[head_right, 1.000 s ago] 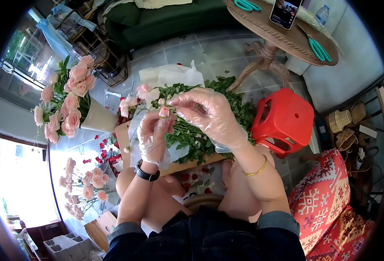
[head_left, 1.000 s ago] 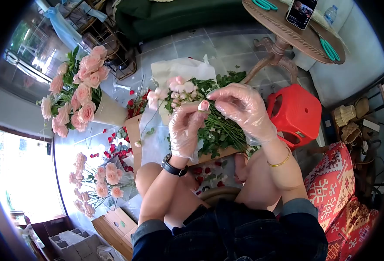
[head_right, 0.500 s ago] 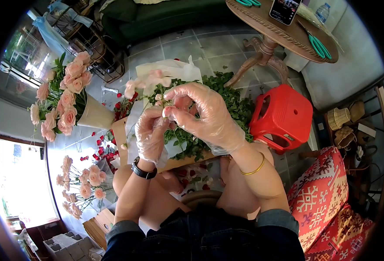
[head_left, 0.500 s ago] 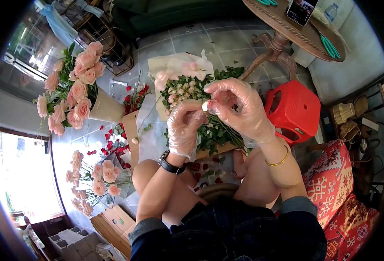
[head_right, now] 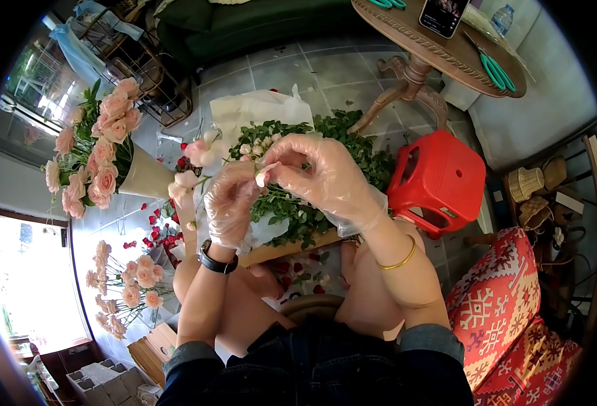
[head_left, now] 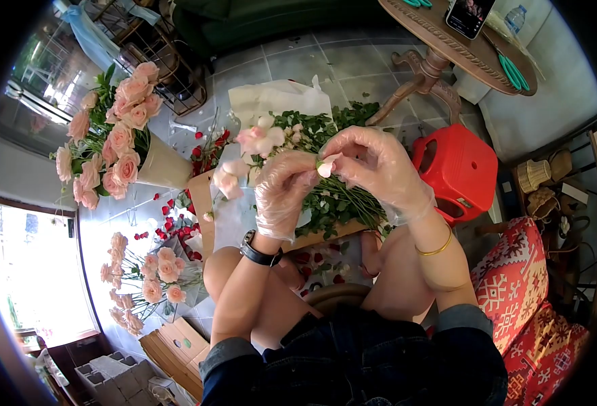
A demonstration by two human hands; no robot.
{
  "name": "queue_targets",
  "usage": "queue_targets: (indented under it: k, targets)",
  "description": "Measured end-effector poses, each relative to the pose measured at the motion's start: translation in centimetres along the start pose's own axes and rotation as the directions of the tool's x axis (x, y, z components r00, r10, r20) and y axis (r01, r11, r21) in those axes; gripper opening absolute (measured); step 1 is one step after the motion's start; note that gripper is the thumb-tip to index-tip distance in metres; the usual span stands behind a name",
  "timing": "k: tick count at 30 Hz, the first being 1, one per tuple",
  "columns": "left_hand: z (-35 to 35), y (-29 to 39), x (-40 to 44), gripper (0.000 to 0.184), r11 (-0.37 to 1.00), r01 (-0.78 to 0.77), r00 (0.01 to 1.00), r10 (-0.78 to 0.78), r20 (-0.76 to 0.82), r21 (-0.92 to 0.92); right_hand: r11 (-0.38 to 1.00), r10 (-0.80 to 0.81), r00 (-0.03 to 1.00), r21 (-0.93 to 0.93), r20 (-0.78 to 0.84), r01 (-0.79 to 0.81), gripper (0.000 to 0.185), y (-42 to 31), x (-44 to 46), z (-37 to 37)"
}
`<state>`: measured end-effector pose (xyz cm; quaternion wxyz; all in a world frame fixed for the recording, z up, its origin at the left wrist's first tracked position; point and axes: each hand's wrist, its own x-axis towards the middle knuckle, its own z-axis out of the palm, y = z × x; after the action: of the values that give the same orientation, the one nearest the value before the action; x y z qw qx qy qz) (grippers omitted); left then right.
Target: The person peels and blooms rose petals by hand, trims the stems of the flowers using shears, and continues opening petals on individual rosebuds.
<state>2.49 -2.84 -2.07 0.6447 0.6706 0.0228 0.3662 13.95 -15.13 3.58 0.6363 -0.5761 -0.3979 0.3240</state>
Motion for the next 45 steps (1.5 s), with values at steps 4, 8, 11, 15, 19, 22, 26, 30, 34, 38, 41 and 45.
queue_targets:
  k: [4,8,11,15,19,22,26,30,34,38,41,45]
  targets:
    - [-0.2,0.1,0.0,0.009,0.999,0.017,1.000,-0.017,0.003,-0.034,0.997,-0.062,0.998,-0.050,-0.021,0.060,0.009,0.3,0.1,0.1]
    - [-0.4,0.1,0.1,0.009,0.998,-0.033,0.999,0.032,0.024,0.057,0.998,0.059,0.996,-0.016,0.064,-0.058,0.010,-0.3,-0.1,-0.1]
    - [-0.6,0.2,0.4,0.010,0.978,-0.101,0.994,0.091,0.060,0.182,0.992,0.114,0.987,0.047,0.109,-0.120,0.011,-0.3,-0.1,-0.3]
    - [-0.5,0.4,0.4,0.010,0.978,-0.065,0.997,0.055,0.054,0.199,0.981,0.170,0.968,0.064,0.184,-0.185,0.010,-0.6,0.0,-0.6]
    - [-0.4,0.3,0.4,0.010,0.991,-0.029,0.999,0.023,0.047,0.132,0.975,0.176,0.963,0.095,0.202,-0.198,0.011,-0.6,-0.1,-0.9]
    - [-0.4,0.3,0.4,0.011,0.995,-0.033,0.998,0.027,0.059,0.097,0.976,0.146,0.966,0.127,0.214,-0.175,0.011,-0.2,-0.1,-1.0]
    - [-0.6,0.4,0.3,0.011,0.999,0.013,0.997,-0.017,0.074,0.044,0.976,0.130,0.974,0.151,0.186,-0.159,0.012,-0.1,-0.1,-0.7]
    - [-0.7,0.3,0.2,0.009,0.999,0.040,0.998,-0.038,0.053,-0.034,0.973,0.117,0.981,0.179,0.152,-0.144,0.016,0.3,0.0,-0.5]
    - [-0.9,0.3,0.1,0.008,0.982,0.147,0.986,-0.135,0.102,-0.120,0.955,0.158,0.970,0.221,0.186,-0.198,0.020,1.1,0.2,-0.7]
    - [-0.7,0.9,0.2,0.009,0.933,0.258,0.964,-0.233,0.126,-0.251,0.941,0.187,0.970,0.257,0.153,-0.222,0.024,0.9,0.1,-0.5]
    - [-0.5,1.2,0.1,0.010,0.913,0.272,0.962,-0.260,0.080,-0.305,0.957,0.139,0.986,0.243,0.090,-0.157,0.022,0.2,0.1,-0.3]
    - [-0.5,0.9,0.1,0.011,0.932,0.262,0.965,-0.249,0.084,-0.249,0.991,-0.057,0.998,0.123,-0.012,0.058,0.016,-0.3,-0.1,0.2]
